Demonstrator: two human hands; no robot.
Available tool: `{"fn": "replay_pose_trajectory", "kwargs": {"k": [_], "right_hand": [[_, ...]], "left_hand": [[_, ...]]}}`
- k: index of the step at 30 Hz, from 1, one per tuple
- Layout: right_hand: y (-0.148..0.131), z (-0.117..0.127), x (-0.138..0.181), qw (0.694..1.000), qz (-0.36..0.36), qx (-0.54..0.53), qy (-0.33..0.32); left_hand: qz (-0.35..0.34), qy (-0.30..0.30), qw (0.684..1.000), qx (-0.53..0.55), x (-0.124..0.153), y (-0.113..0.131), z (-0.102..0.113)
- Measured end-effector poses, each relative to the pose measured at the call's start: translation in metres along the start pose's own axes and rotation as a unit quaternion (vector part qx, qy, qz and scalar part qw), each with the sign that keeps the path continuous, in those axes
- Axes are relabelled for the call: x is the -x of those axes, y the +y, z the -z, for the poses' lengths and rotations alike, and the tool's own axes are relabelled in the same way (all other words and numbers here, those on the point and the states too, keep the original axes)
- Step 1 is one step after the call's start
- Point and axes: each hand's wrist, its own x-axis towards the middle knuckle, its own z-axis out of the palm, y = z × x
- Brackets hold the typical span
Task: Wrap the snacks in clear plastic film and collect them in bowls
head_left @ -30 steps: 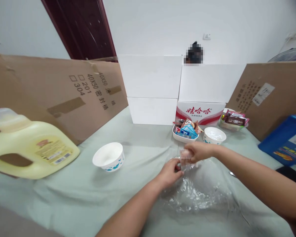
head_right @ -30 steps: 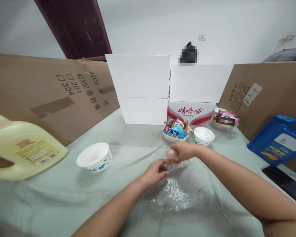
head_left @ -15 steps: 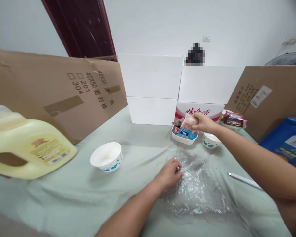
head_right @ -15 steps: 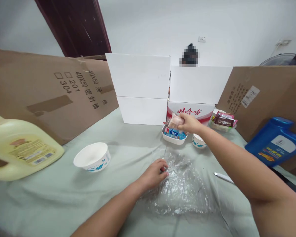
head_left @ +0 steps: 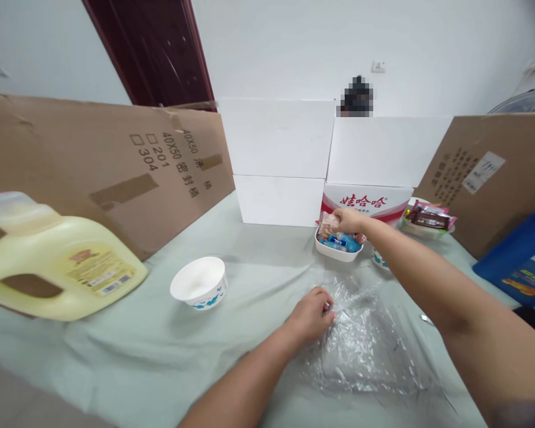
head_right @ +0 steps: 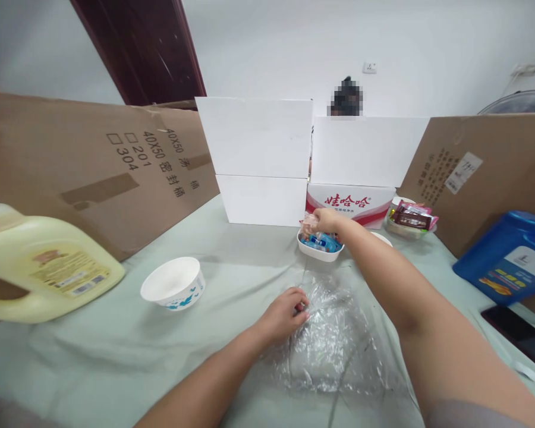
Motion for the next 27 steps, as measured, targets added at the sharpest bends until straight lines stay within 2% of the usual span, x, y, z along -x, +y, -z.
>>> {"fn": "replay_pose_trajectory", "kwargs": {"k": [3,8,11,16,22,25,27], "right_hand": [[0.001,0.003,0.000,0.999,-0.002,0.026,0.028],[0.010,0.015,0.005,0.990,-0.059,0.058,0.117],[0.014,0.020,0.007,0.983,-0.062,0.085,0.148],[0.019,0.021,0.005,0.983,-0.047,0.107,0.144],[0.027,0.019,0.001,0.994,-0.032,0.082,0.071],[0.025,0.026,0.007,0.992,-0.027,0.069,0.102],[0.016,0.028,0.023,0.988,-0.025,0.061,0.139]], "left_hand": [[-0.002,-0.002,1.000,-0.005,0.001,0.000,0.000],[-0.003,0.001,1.000,-0.019,0.001,0.001,-0.001],[-0.012,0.000,0.999,-0.033,0.002,0.002,-0.001],[-0.020,-0.004,0.999,-0.036,0.004,0.001,-0.002],[-0.031,-0.005,0.999,-0.042,0.003,-0.001,-0.001],[-0.034,-0.008,0.999,-0.039,0.003,-0.002,-0.001],[-0.037,-0.010,0.999,-0.035,0.005,-0.002,-0.001]]}}
